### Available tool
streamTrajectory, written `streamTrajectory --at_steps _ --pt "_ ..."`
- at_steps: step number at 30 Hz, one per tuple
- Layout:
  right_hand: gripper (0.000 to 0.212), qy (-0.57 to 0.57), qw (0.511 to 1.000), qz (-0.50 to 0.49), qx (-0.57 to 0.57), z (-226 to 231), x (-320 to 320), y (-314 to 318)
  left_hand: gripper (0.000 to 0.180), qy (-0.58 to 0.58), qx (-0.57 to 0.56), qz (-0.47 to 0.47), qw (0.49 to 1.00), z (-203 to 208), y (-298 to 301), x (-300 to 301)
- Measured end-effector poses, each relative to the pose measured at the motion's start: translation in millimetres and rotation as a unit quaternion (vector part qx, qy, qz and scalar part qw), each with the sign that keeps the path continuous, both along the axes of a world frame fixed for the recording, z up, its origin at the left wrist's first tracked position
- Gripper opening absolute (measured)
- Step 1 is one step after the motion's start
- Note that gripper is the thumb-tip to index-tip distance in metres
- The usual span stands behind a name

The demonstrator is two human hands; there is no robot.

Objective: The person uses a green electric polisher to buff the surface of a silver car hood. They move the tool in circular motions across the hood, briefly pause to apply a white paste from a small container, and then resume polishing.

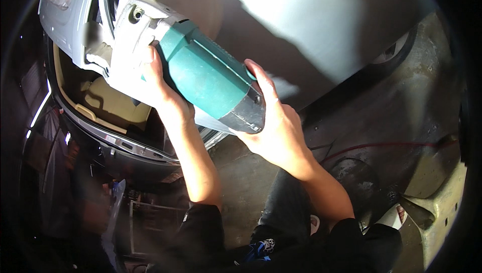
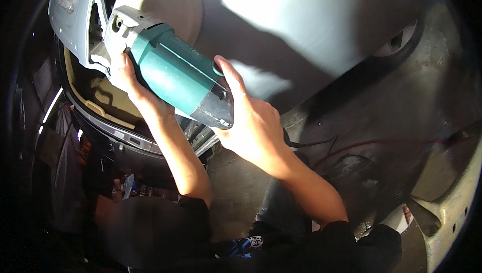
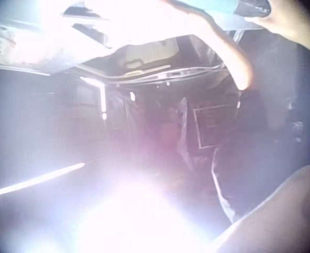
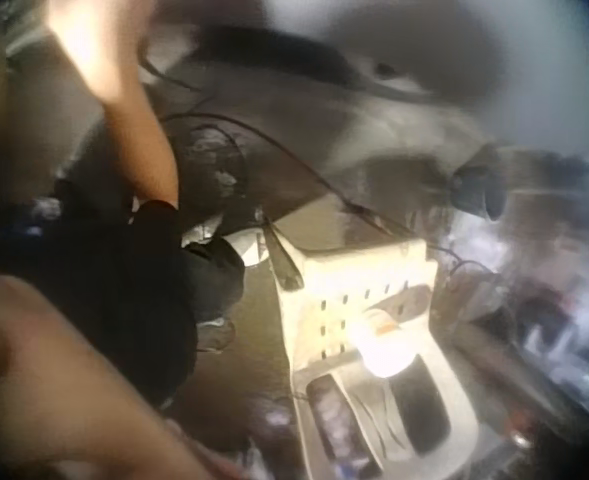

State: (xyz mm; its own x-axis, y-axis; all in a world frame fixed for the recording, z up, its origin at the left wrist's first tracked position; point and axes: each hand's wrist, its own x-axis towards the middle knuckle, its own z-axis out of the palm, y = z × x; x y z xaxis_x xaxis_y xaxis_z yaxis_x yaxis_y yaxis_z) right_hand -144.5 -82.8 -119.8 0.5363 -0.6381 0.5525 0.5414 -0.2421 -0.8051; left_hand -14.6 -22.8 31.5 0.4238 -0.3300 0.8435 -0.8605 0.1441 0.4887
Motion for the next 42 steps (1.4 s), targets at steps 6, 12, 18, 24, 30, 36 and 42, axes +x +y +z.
streamTrajectory --at_steps 6,12,18,24,30,36,42 --pt "0.096 -0.002 1.0 0.003 -0.021 -36.7 -2.8 15.2 0.055 0.147 -0.113 0.044 0.982 -66.6 29.2 -20.7" --pt "0.089 0.209 0.969 0.093 -0.097 -74.7 -23.7 31.6 0.061 0.21 -0.085 -0.007 0.974 -152.6 102.9 -20.6" --pt "0.104 0.104 0.994 0.027 -0.014 -83.7 -34.1 -3.4 0.051 0.073 -0.044 -0.029 0.996 -137.9 28.5 -27.4" --pt "0.102 -0.109 0.983 -0.027 0.147 -89.1 -37.2 -59.7 0.1 -0.015 0.112 -0.159 0.981 -74.7 -126.4 -100.5" --pt "0.079 -0.115 0.948 -0.038 0.293 -89.0 -50.9 -90.3 0.12 -0.15 0.264 -0.052 0.951 -82.7 -201.8 -117.2" --pt "0.082 -0.076 0.96 -0.02 0.267 -83.5 -31.7 -47.8 0.125 -0.113 0.215 -0.078 0.967 -85.8 -150.2 -95.2" --pt "0.108 -0.054 0.998 -0.03 -0.001 -58.6 0.5 10.8 0.104 0.098 0.042 -0.173 0.979 -59.2 -14.6 -49.7"
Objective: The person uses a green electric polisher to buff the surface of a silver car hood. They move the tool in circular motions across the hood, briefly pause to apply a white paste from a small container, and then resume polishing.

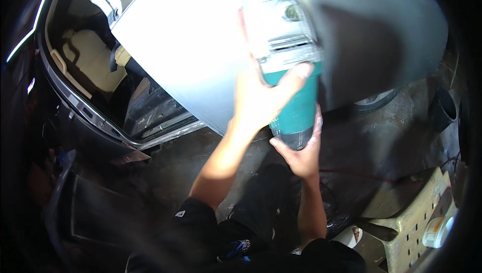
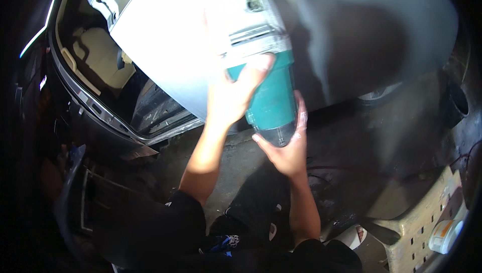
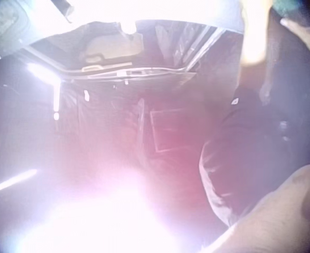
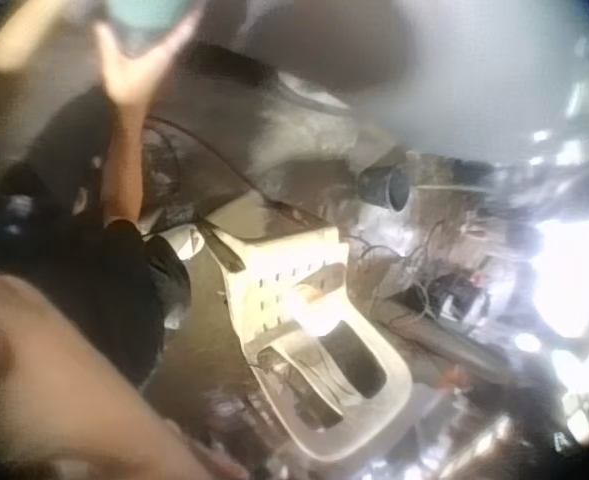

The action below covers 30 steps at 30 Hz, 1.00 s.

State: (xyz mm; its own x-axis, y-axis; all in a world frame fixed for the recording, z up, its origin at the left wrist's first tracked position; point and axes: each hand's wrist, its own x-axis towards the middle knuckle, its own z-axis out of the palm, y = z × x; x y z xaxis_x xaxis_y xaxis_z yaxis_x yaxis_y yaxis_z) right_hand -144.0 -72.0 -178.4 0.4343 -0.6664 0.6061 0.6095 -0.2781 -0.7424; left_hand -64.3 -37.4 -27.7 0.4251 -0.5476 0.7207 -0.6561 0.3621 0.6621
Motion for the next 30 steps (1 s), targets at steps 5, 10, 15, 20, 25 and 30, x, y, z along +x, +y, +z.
streamTrajectory --at_steps 5,10,15,20,25,30 --pt "0.106 0.088 0.991 0.043 -0.095 12.4 11.0 38.9 0.081 0.052 -0.114 0.158 0.979 -40.6 97.0 38.9" --pt "0.094 0.231 0.953 0.052 -0.19 -28.1 14.0 44.4 0.059 0.086 -0.199 0.185 0.959 -153.9 149.1 93.2" --pt "0.098 0.289 0.931 0.09 -0.204 20.8 11.4 49.6 0.056 0.044 -0.186 0.279 0.941 -131.1 166.4 106.9" --pt "0.107 0.234 0.958 0.062 -0.154 93.0 -2.1 23.4 0.046 -0.071 -0.169 0.301 0.936 -11.9 106.7 95.5" --pt "0.106 0.259 0.955 0.064 -0.132 108.7 -20.3 1.4 0.048 0.028 -0.222 0.236 0.946 20.8 66.8 61.6" --pt "0.107 0.319 0.918 0.121 -0.202 82.2 -39.4 4.1 0.061 0.163 -0.214 0.137 0.953 -25.1 97.4 15.5"
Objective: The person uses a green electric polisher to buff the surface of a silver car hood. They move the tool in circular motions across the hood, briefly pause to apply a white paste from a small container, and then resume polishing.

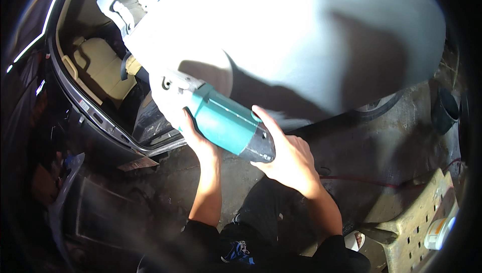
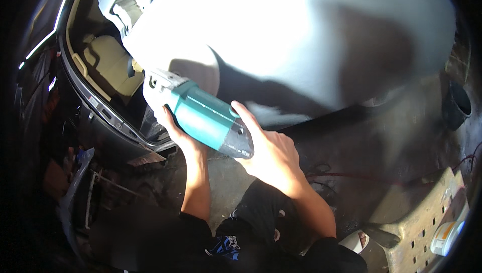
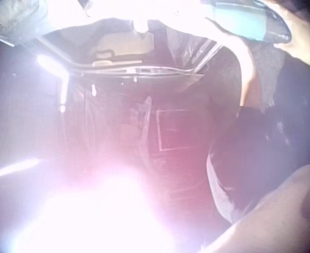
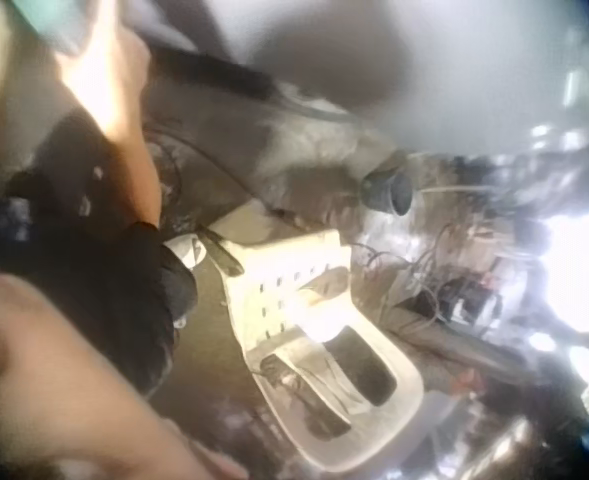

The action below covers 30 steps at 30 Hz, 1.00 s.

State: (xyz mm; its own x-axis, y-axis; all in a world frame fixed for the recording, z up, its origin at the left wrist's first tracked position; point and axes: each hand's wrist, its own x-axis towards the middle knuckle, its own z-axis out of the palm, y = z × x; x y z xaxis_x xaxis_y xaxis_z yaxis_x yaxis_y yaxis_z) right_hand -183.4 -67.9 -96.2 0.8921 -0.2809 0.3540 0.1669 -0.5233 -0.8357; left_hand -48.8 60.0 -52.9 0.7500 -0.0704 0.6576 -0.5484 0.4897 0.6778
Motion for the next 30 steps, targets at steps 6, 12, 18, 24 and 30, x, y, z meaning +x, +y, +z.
streamTrajectory --at_steps 6,12,18,24,30 --pt "0.104 -0.015 0.999 -0.045 -0.011 40.6 12.9 -12.3 0.06 -0.008 -0.032 0.039 0.999 44.8 -28.5 17.4" --pt "0.103 -0.041 0.997 -0.042 -0.054 51.3 13.4 -11.2 0.059 -0.031 -0.06 0.089 0.994 54.1 -26.3 8.0" --pt "0.106 0.045 0.994 0.012 -0.094 36.6 3.4 -5.0 0.061 0.027 -0.066 -0.036 0.997 -4.1 11.1 1.7" --pt "0.104 -0.103 0.994 -0.044 0.009 63.5 14.4 -15.2 0.06 -0.103 -0.017 0.01 0.994 79.0 -28.7 33.2" --pt "0.104 -0.106 0.993 -0.032 0.046 33.8 -0.9 -21.7 0.063 -0.096 0.027 0.144 0.984 31.2 -38.9 22.9"
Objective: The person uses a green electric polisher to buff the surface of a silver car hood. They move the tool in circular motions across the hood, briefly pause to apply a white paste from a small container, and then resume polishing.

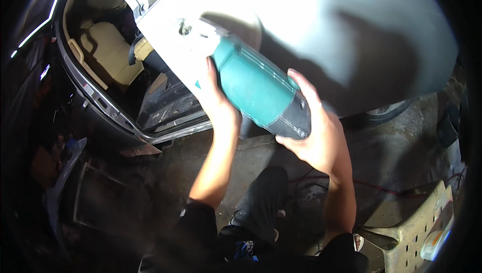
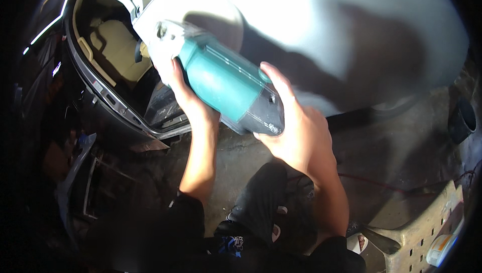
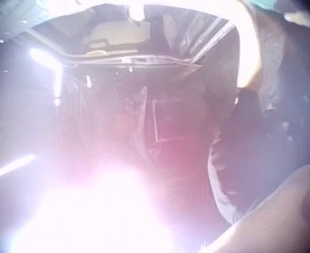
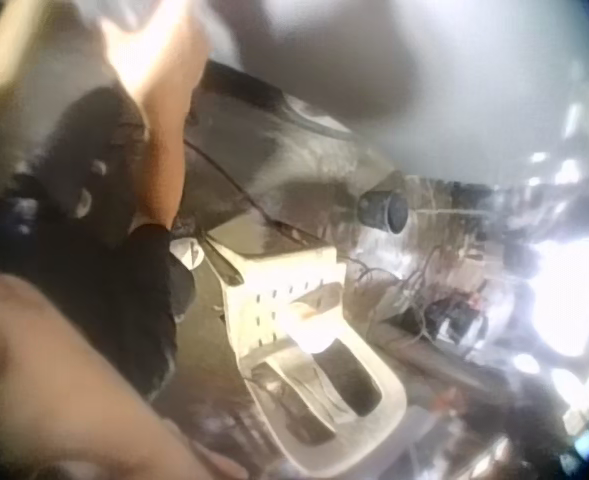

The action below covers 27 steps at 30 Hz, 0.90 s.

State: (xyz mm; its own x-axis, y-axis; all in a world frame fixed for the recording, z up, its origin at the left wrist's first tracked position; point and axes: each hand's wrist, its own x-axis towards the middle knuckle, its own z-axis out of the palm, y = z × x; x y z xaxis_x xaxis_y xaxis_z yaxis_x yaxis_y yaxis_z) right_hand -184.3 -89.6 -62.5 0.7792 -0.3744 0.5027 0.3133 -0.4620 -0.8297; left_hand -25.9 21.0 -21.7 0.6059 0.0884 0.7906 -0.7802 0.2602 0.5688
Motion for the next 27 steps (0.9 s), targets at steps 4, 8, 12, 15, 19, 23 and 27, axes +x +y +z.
streamTrajectory --at_steps 4,8,12,15,19,23,27 --pt "0.104 0.058 0.997 0.019 -0.057 -22.6 -11.2 -4.8 0.061 0.115 -0.052 -0.139 0.982 -51.2 20.7 -7.3" --pt "0.102 -0.036 0.998 -0.028 -0.037 -9.5 -8.0 -19.3 0.06 0.061 0.025 -0.087 0.994 -1.9 -11.8 -23.2" --pt "0.1 -0.15 0.986 -0.065 0.015 7.6 -6.0 -30.3 0.052 -0.066 0.053 -0.073 0.994 52.9 -56.1 -7.3" --pt "0.099 -0.124 0.99 -0.064 0.019 3.7 -10.6 -33.5 0.047 -0.078 0.098 -0.066 0.99 33.3 -51.3 -13.0" --pt "0.099 -0.068 0.996 -0.032 -0.05 -26.8 -13.0 -33.6 0.046 0.076 -0.048 -0.165 0.982 -21.5 -22.5 -20.7" --pt "0.099 0.008 0.993 0.002 -0.117 -35.0 -12.4 -42.1 0.057 0.115 -0.057 -0.146 0.981 -59.6 -10.5 -34.4" --pt "0.103 0.008 0.997 -0.017 -0.079 -26.8 -11.6 -50.5 0.055 0.086 -0.063 -0.143 0.984 -25.4 -35.2 -39.1"
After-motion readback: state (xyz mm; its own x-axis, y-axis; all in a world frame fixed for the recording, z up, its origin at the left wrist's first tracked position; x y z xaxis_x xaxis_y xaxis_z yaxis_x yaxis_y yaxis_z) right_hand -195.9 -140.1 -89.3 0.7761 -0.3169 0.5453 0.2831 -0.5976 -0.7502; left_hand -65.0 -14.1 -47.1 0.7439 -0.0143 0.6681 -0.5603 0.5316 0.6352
